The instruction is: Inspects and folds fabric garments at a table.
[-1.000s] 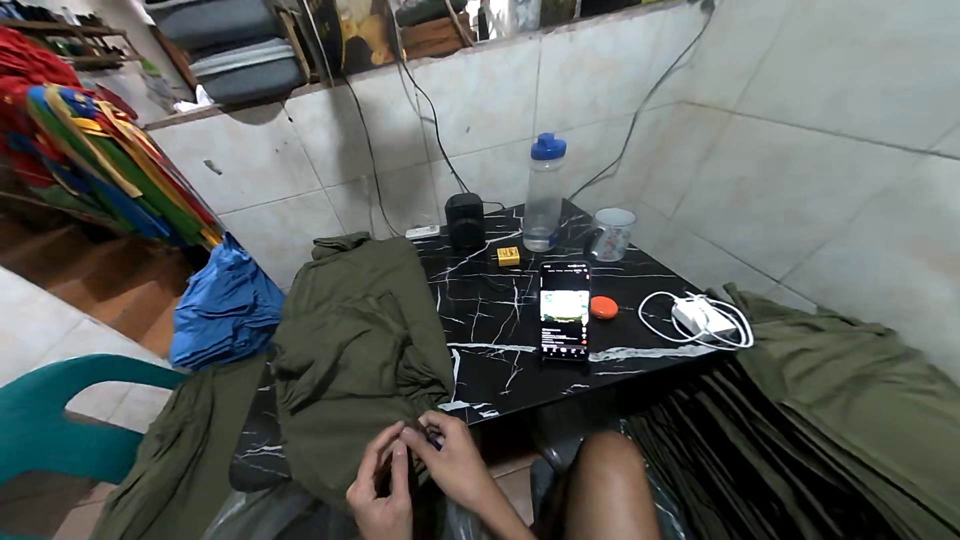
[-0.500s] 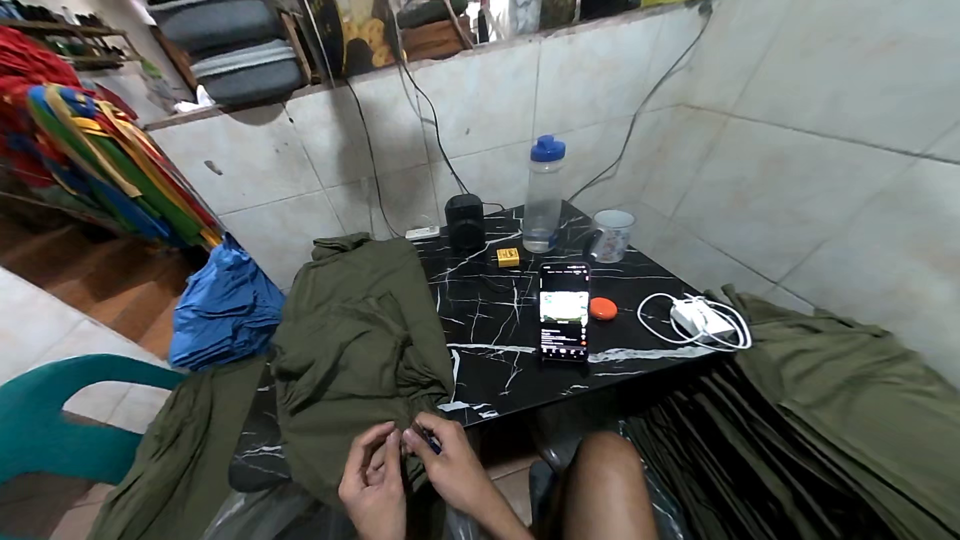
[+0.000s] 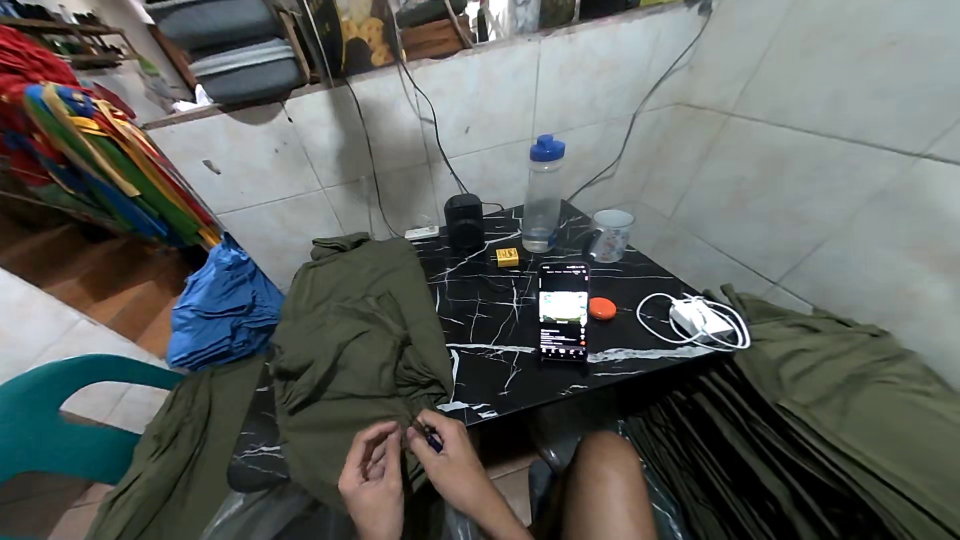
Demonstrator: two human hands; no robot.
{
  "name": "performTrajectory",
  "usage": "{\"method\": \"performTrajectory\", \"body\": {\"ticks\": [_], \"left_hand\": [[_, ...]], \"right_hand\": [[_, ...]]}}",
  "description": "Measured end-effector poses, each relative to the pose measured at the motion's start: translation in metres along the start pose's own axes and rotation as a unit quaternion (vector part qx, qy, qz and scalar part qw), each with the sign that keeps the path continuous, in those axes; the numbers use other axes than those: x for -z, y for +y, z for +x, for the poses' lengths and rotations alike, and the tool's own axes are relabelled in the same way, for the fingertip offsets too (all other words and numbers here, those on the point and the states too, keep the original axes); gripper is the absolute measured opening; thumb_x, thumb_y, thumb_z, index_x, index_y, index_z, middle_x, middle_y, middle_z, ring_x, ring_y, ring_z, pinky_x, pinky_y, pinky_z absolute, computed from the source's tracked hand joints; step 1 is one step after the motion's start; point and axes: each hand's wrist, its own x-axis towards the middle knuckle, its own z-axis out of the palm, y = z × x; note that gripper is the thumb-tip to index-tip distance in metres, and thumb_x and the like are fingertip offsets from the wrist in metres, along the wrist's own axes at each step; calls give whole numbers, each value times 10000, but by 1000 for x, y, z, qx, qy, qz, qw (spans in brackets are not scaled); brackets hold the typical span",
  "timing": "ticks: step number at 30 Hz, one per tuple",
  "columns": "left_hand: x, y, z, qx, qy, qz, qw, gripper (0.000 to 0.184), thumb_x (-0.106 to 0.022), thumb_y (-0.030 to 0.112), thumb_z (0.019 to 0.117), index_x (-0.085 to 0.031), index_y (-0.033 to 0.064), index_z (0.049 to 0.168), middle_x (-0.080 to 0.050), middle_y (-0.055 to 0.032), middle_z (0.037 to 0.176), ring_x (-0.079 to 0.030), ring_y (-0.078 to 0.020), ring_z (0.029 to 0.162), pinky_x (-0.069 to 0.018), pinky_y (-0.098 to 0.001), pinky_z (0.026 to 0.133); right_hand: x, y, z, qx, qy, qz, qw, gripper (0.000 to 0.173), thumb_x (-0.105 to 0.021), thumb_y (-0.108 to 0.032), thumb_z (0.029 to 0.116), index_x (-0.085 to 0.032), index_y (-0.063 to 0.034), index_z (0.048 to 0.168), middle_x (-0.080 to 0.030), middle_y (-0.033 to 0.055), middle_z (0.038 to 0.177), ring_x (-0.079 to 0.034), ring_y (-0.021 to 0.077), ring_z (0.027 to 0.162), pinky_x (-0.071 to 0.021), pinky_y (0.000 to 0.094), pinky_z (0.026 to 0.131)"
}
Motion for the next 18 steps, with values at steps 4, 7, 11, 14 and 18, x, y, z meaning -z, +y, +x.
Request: {"method": "performTrajectory", "body": {"ticks": [4, 7, 11, 14, 18], "left_hand": [[5, -9, -1, -22, -108, 4, 994, 278, -691, -23, 884, -693, -51, 1161, -724, -115, 1147, -728, -168, 983, -637, -312, 855], [7, -20, -7, -56, -148, 61, 985, 357, -779, 97, 821, -730, -18, 1155, -633, -150, 1252, -667, -141, 1120, -603, -273, 936], [7, -25, -8, -110, -97, 138, 979, 198, -795, 160, 788, -777, 14, 920, -695, -106, 1091, -672, -38, 1009, -574, -169, 884], [11, -29, -6, -129, -71, 124, 981, 103, -792, 121, 783, -788, 57, 864, -729, -51, 1008, -692, -18, 928, -589, -161, 836], [14, -24, -1, -96, -45, 71, 992, 108, -763, 45, 815, -798, 97, 903, -769, 2, 985, -719, -64, 934, -608, -208, 830]], "right_hand": [[5, -4, -1, -27, 36, -47, 998, 218, -588, -265, 971, -664, -73, 901, -598, 40, 759, -588, 146, 706, -501, 344, 668], [10, -16, -5, -33, 30, -128, 991, 246, -596, -270, 946, -714, -68, 1022, -702, 80, 936, -677, 205, 893, -548, 427, 820], [12, -21, -9, 15, 12, -183, 983, 237, -638, -255, 920, -730, -55, 1008, -719, 94, 947, -695, 216, 866, -567, 432, 776], [16, -15, -8, 46, -12, -167, 985, 213, -645, -258, 922, -689, -51, 905, -668, 90, 840, -647, 206, 767, -535, 405, 701], [21, -7, -5, 76, -5, -146, 986, 290, -679, -355, 957, -715, -84, 1054, -712, 66, 920, -673, 168, 815, -561, 378, 736]]}}
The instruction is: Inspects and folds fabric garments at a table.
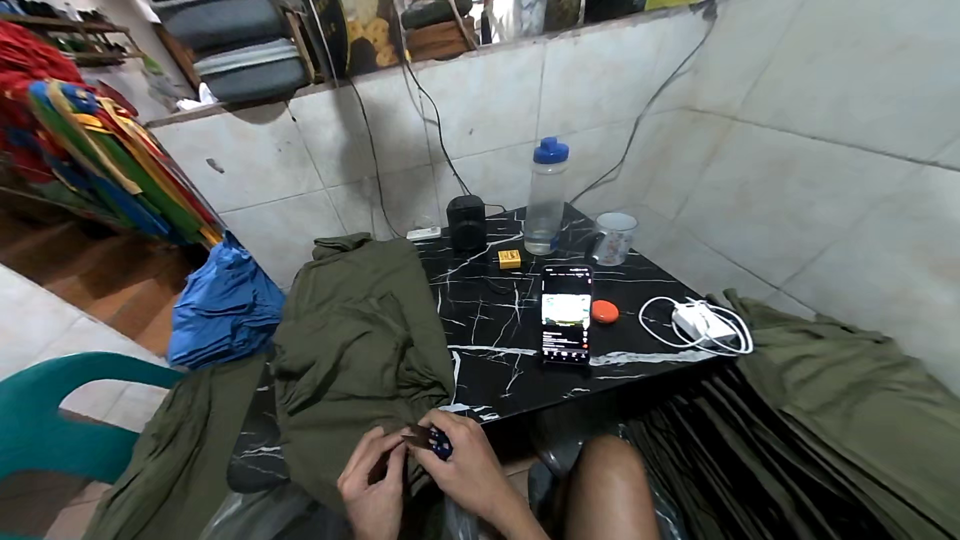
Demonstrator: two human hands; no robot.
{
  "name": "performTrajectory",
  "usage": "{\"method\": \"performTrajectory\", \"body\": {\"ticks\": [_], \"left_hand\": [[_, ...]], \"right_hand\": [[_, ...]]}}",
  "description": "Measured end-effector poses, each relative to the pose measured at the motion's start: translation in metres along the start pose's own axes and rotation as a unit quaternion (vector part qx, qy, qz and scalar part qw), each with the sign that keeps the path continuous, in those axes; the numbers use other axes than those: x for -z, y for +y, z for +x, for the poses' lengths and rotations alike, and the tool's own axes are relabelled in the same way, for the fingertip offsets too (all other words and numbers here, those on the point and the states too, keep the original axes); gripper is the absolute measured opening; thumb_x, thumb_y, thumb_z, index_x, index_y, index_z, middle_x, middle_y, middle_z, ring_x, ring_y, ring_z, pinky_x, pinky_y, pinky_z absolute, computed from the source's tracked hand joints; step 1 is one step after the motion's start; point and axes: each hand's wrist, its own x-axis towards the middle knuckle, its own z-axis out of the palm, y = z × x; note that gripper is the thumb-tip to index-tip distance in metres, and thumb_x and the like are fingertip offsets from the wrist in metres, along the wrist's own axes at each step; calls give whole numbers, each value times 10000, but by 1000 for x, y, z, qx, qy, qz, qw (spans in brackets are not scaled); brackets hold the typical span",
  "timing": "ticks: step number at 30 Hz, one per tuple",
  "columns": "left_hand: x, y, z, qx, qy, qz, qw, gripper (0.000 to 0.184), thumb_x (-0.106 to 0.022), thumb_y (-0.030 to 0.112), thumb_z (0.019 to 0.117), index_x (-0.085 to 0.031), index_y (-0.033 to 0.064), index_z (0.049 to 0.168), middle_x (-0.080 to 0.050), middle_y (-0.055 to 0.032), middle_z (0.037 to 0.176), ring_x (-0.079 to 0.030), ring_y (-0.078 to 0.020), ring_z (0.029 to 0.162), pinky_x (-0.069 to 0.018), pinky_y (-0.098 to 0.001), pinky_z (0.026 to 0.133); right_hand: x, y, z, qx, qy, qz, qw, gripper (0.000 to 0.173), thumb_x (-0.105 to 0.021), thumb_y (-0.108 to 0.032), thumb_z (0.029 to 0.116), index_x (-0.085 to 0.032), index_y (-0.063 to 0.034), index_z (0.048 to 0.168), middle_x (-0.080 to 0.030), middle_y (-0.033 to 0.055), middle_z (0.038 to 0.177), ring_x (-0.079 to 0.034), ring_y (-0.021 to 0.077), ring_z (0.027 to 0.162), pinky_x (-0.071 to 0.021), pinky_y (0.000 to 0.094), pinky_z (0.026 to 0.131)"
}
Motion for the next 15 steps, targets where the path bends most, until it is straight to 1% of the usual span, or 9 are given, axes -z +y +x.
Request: {"method": "performTrajectory", "body": {"ticks": [2, 3, 4, 7, 10, 11, 13, 15], "left_hand": [[1, 5, 3, 48, 16, -51, 997, 156, -742, -36, 812, -782, 64, 925, -753, -9, 984, -718, -77, 897, -620, -220, 787], [2, 8, 5, 72, 21, -79, 994, 163, -737, -58, 816, -765, 54, 930, -745, -8, 981, -717, -78, 870, -625, -229, 768], [4, 8, 7, 90, 22, -101, 991, 163, -730, -67, 825, -751, 48, 938, -740, -9, 987, -718, -83, 847, -632, -237, 750], [8, 10, 11, 127, 18, -138, 982, 151, -691, -63, 855, -720, 46, 956, -723, -4, 1006, -706, -77, 797, -627, -232, 698], [11, 9, 11, 145, 11, -159, 976, 106, -682, -16, 877, -707, 62, 944, -709, -8, 1019, -694, -79, 800, -618, -231, 690], [11, 8, 10, 146, 7, -168, 975, 93, -700, -2, 873, -717, 67, 933, -710, -17, 1020, -697, -87, 809, -623, -241, 699], [11, 7, 9, 137, -10, -177, 975, 77, -767, 65, 858, -753, 103, 923, -725, -10, 1030, -702, -92, 866, -617, -236, 759], [12, 6, 8, 124, -19, -180, 976, 95, -801, 82, 834, -771, 111, 919, -734, -18, 1042, -708, -102, 888, -616, -237, 786]], "right_hand": [[2, 3, 0, 9, 6, -19, 1000, 433, -668, -489, 961, -713, -111, 1168, -731, 51, 1009, -678, 150, 842, -564, 376, 755], [2, 4, 0, 17, 12, -34, 999, 473, -654, -523, 962, -714, -122, 1204, -735, 42, 1040, -673, 144, 829, -563, 375, 742], [3, 6, 1, 27, 16, -49, 998, 481, -640, -533, 970, -714, -125, 1214, -733, 38, 1040, -670, 145, 809, -565, 377, 722], [3, 10, 1, 46, 5, -64, 997, 445, -628, -494, 991, -718, -91, 1157, -712, 55, 955, -645, 168, 749, -548, 393, 691], [2, 10, 0, 57, -7, -65, 996, 422, -644, -478, 984, -715, -82, 1110, -704, 58, 872, -644, 178, 713, -548, 406, 673], [1, 10, 0, 57, -7, -65, 996, 419, -642, -478, 985, -713, -83, 1105, -702, 57, 862, -644, 178, 710, -549, 403, 671], [-2, 9, 0, 54, -3, -59, 997, 412, -640, -471, 989, -707, -80, 1102, -691, 58, 848, -634, 178, 699, -543, 396, 663], [-4, 9, 0, 63, -1, -56, 996, 384, -655, -435, 984, -705, -71, 1097, -699, 63, 845, -650, 177, 699, -555, 395, 663]]}}
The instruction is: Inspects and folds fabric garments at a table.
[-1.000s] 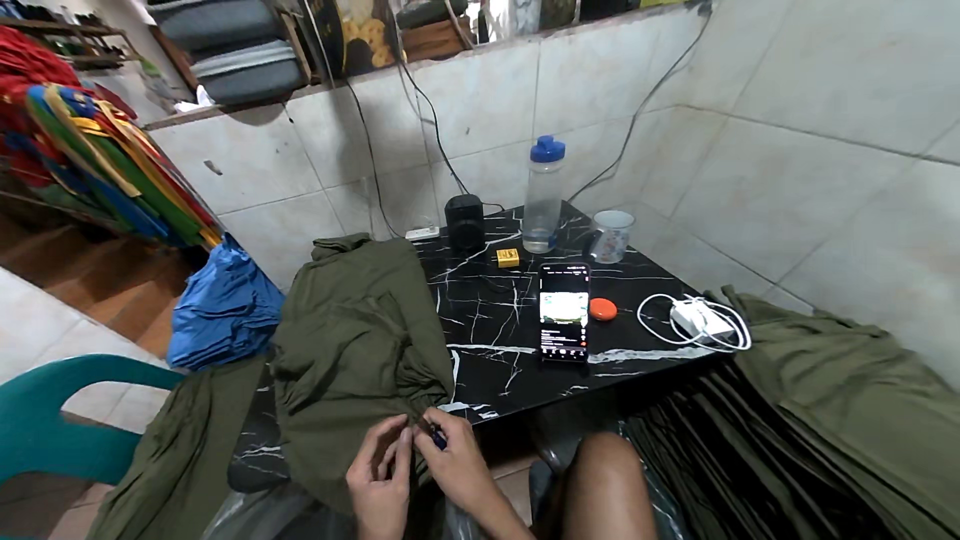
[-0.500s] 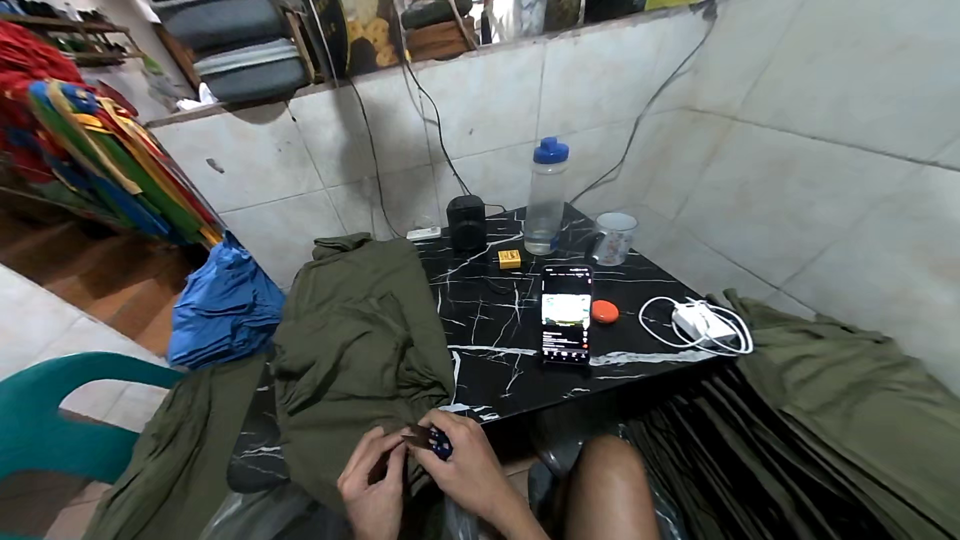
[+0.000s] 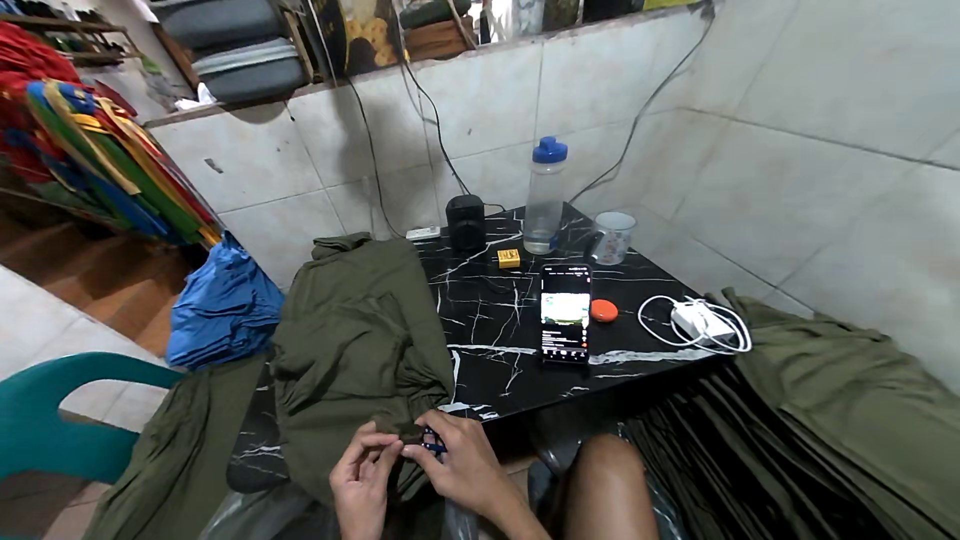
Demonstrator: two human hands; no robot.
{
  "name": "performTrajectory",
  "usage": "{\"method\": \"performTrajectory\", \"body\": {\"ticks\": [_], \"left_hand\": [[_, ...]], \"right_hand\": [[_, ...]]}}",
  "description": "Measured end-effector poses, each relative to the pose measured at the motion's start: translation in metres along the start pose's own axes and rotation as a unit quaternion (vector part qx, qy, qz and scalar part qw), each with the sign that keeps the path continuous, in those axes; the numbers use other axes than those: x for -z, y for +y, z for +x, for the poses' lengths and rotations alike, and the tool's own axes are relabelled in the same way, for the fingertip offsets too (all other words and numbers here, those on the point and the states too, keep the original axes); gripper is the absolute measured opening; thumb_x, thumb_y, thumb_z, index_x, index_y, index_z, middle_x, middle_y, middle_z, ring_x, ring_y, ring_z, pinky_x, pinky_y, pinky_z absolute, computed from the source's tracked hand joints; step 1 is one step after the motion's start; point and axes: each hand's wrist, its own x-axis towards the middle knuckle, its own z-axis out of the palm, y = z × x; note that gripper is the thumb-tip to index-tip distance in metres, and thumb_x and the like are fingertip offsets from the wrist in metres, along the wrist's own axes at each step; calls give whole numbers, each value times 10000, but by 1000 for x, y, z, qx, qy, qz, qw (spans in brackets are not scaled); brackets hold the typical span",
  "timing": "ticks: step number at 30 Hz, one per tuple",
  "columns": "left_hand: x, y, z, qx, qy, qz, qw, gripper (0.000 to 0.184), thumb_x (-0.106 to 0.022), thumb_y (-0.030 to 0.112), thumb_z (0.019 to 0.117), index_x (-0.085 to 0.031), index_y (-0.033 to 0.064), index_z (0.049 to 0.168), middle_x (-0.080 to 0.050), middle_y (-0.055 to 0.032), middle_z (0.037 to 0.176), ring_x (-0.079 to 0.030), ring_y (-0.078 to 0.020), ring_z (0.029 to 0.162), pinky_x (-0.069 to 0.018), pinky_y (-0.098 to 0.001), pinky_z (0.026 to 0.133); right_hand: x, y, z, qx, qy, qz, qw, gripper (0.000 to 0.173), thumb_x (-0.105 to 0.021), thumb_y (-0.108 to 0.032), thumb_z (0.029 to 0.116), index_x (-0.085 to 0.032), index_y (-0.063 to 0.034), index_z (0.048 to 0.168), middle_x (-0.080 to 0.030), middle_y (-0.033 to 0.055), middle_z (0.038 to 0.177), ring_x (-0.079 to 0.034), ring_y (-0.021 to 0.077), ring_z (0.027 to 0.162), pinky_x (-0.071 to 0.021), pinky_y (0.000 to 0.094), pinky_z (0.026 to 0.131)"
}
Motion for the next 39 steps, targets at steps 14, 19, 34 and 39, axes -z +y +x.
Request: {"method": "performTrajectory", "body": {"ticks": [14, 19, 34, 39], "left_hand": [[12, -1, 1, 17, -46, -23, 999, 141, -850, 49, 786, -808, 99, 912, -742, -59, 1087, -719, -131, 934, -628, -253, 786], [12, 5, 4, 5, -36, 33, 999, 120, -839, 46, 782, -793, 94, 881, -751, -32, 1013, -719, -117, 885, -625, -250, 765], [19, 13, 3, -82, -89, 178, 976, 78, -851, 117, 800, -802, 149, 851, -676, -51, 1274, -662, -73, 1136, -580, -219, 959], [17, 11, 5, -134, -135, 258, 947, 33, -758, 90, 862, -791, 95, 868, -754, -66, 1129, -688, -118, 1147, -566, -248, 1010]], "right_hand": [[-2, 0, 4, 32, -26, -6, 999, 271, -648, -292, 991, -677, -63, 1132, -707, 82, 890, -677, 195, 742, -571, 396, 689], [-7, 3, 4, 95, 6, -44, 994, 259, -590, -289, 1035, -702, -67, 1107, -728, 74, 902, -715, 208, 769, -592, 420, 672], [-15, -9, 10, -65, 89, 175, 978, 378, -705, -381, 961, -688, -39, 1121, -677, 45, 865, -627, 92, 724, -553, 271, 674], [-16, -7, 14, -147, 26, 267, 952, 227, -733, -224, 932, -724, -32, 1054, -724, 66, 962, -696, 102, 817, -596, 286, 743]]}}
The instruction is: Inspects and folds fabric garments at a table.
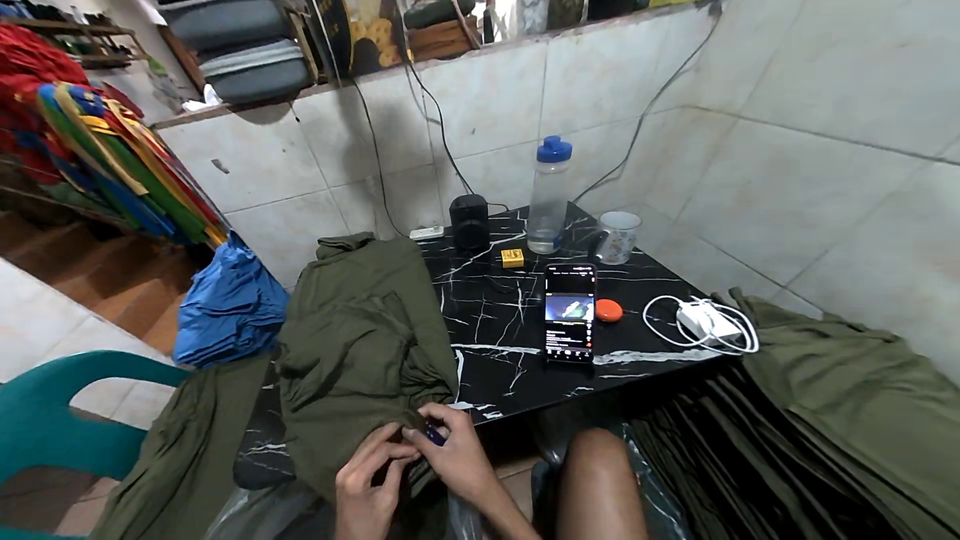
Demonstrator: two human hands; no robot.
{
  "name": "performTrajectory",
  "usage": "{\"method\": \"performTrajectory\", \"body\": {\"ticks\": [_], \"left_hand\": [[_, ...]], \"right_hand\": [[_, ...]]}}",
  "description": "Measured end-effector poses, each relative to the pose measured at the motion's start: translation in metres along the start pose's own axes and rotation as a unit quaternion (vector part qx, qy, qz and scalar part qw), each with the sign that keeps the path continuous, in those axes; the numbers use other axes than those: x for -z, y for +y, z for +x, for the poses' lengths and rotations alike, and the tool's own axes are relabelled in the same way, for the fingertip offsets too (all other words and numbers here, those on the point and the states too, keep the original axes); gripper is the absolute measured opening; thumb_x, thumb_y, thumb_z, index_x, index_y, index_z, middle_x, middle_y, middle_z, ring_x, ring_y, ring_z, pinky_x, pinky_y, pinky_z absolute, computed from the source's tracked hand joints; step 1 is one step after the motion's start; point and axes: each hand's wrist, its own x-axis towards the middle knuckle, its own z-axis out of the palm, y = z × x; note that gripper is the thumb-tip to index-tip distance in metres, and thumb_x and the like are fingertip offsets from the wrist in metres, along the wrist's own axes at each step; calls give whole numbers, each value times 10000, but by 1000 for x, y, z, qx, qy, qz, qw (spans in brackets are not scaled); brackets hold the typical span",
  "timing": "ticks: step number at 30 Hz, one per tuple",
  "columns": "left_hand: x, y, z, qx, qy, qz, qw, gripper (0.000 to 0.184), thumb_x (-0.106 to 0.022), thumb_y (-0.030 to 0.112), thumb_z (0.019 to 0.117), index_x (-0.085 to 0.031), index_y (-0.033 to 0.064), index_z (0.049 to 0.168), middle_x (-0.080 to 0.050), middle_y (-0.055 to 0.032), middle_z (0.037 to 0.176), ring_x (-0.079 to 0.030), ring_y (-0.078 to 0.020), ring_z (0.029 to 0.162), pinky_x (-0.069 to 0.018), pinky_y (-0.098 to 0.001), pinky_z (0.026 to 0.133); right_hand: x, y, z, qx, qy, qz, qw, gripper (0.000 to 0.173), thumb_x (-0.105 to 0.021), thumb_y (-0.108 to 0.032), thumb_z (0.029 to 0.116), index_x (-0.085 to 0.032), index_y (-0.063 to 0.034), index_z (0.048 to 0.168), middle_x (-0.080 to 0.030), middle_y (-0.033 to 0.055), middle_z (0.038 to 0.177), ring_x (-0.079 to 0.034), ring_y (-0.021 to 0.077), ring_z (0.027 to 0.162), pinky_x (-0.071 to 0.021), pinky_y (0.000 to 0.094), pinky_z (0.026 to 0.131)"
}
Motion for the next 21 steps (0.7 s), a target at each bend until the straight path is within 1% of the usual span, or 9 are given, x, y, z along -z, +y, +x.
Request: {"method": "performTrajectory", "body": {"ticks": [2, 5, 7, 8, 10, 12, 16, 18, 21], "left_hand": [[-5, 2, 0, 30, 49, -34, 998, 78, -749, 32, 856, -790, 70, 911, -764, -65, 1053, -729, -141, 1030, -620, -272, 909], [-13, 6, 1, 75, 99, -83, 989, 145, -781, -5, 828, -755, -1, 971, -752, -88, 1003, -743, -158, 872, -653, -291, 771], [-18, 11, 0, 110, 101, -95, 984, 287, -843, 53, 793, -737, -26, 1048, -733, -98, 1030, -732, -156, 844, -651, -292, 759], [-21, 11, -1, 113, 108, -88, 984, 311, -858, 74, 777, -751, -21, 1053, -734, -94, 1030, -731, -142, 845, -649, -277, 760], [-25, 9, -3, 92, 128, -74, 985, 233, -851, 65, 782, -792, 6, 1000, -749, -82, 1011, -733, -124, 897, -638, -256, 801], [-28, 7, -3, 71, 140, -67, 985, 133, -809, 33, 818, -808, 32, 952, -758, -62, 976, -733, -114, 904, -631, -244, 811], [-28, 10, 0, 97, 136, -67, 984, 61, -714, 8, 877, -750, 11, 926, -703, -44, 897, -691, -86, 725, -620, -223, 630], [-27, 13, 2, 122, 129, -94, 980, 51, -676, 18, 904, -713, 5, 937, -674, -41, 896, -671, -89, 704, -609, -222, 610], [-28, 19, 4, 146, 144, -165, 965, 47, -638, -30, 930, -673, -23, 961, -688, -45, 883, -670, -101, 654, -613, -234, 594]], "right_hand": [[0, 2, 1, 5, 5, 0, 1000, 154, -686, -145, 947, -729, -12, 1011, -708, 61, 913, -667, 84, 813, -565, 269, 752], [1, 1, 1, 2, 17, 53, 998, 117, -724, -127, 935, -735, -11, 946, -695, 26, 836, -635, 46, 741, -542, 221, 699], [3, -1, 2, -13, 18, 100, 995, 128, -746, -142, 929, -720, -20, 903, -677, 3, 793, -611, 38, 685, -522, 207, 641], [4, -1, 2, -19, 17, 111, 994, 128, -749, -143, 927, -719, -20, 903, -670, 1, 786, -601, 38, 672, -513, 206, 625], [5, 2, 2, -14, 11, 116, 993, 115, -746, -127, 922, -721, -17, 907, -673, 6, 794, -602, 44, 680, -513, 216, 632], [7, 4, 2, 0, 3, 109, 994, 83, -733, -98, 923, -720, -17, 915, -680, 9, 821, -624, 46, 730, -536, 223, 684], [7, 3, 3, 10, -18, 71, 997, 99, -702, -110, 946, -705, -12, 944, -660, 16, 849, -612, 49, 766, -525, 219, 710], [5, 3, 2, 12, -28, 41, 999, 141, -687, -147, 963, -694, -6, 976, -662, 38, 883, -625, 71, 805, -538, 242, 745], [4, 1, 1, 17, -37, 7, 999, 195, -652, -204, 996, -686, -12, 1007, -660, 60, 899, -630, 92, 809, -540, 262, 741]]}}
